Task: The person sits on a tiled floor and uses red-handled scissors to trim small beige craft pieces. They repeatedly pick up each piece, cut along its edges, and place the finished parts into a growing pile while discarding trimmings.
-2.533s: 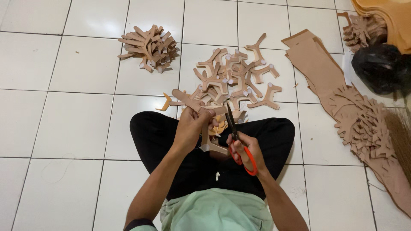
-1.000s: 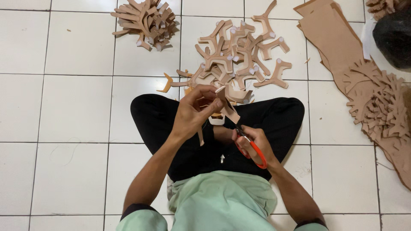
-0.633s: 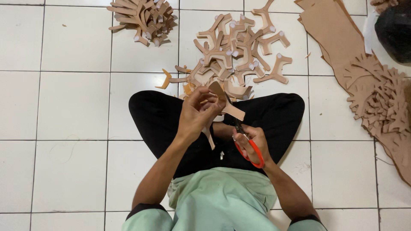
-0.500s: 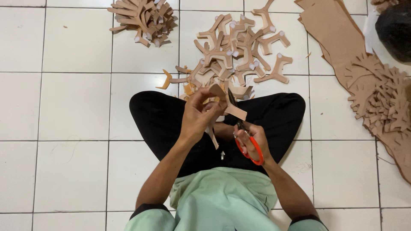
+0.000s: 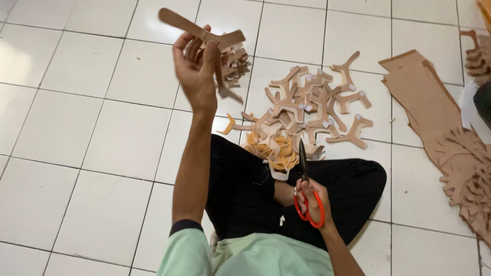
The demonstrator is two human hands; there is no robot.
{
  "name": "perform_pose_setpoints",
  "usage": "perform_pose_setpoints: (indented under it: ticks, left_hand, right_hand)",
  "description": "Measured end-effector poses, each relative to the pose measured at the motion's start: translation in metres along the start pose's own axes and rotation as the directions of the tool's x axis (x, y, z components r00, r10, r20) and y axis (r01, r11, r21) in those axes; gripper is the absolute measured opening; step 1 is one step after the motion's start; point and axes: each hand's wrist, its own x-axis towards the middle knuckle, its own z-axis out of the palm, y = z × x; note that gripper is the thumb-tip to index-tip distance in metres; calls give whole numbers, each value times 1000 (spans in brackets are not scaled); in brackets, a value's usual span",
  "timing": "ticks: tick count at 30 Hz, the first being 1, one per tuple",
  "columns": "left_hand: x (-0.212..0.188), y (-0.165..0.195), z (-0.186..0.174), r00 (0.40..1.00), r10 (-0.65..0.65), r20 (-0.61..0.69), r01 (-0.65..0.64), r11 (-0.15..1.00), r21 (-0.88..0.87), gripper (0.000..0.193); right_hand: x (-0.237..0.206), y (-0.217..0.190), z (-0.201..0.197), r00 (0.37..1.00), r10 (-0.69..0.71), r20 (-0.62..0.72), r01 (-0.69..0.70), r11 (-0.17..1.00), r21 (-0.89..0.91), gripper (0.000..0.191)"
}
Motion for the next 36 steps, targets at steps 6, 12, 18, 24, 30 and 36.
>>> perform_pose_setpoints:
  ticks: [6, 12, 18, 24, 30, 36]
  left_hand:
    - [-25, -170, -97, 871, -347, -347, 491, 596, 636, 79]
    - [-80, -211, -80, 837, -514, 190, 128, 520, 845, 39]
    - [-96, -210, -77, 721, -649, 244, -117, 233, 965, 27]
    - [-108, -221, -85, 724, -584, 367, -123, 414, 902, 20]
    - [-128, -214, -50, 725, -480, 493, -214, 524, 825, 18]
    - [-176, -258, 58, 616, -411, 672, -341, 630, 698, 18]
  right_hand:
    - [9, 7, 3, 999, 44, -19, -44, 999, -6, 40]
    - [30, 20, -2, 985, 153, -78, -152, 988, 25, 38]
    - [46, 18, -25, 971, 137, -194, -116, 987, 115, 44]
    - [55, 11, -66, 943, 66, -327, 4, 978, 210, 51]
    - [89, 9, -120, 894, -88, -440, 252, 909, 331, 56]
    - [93, 20, -138, 772, -98, -627, 478, 740, 473, 61]
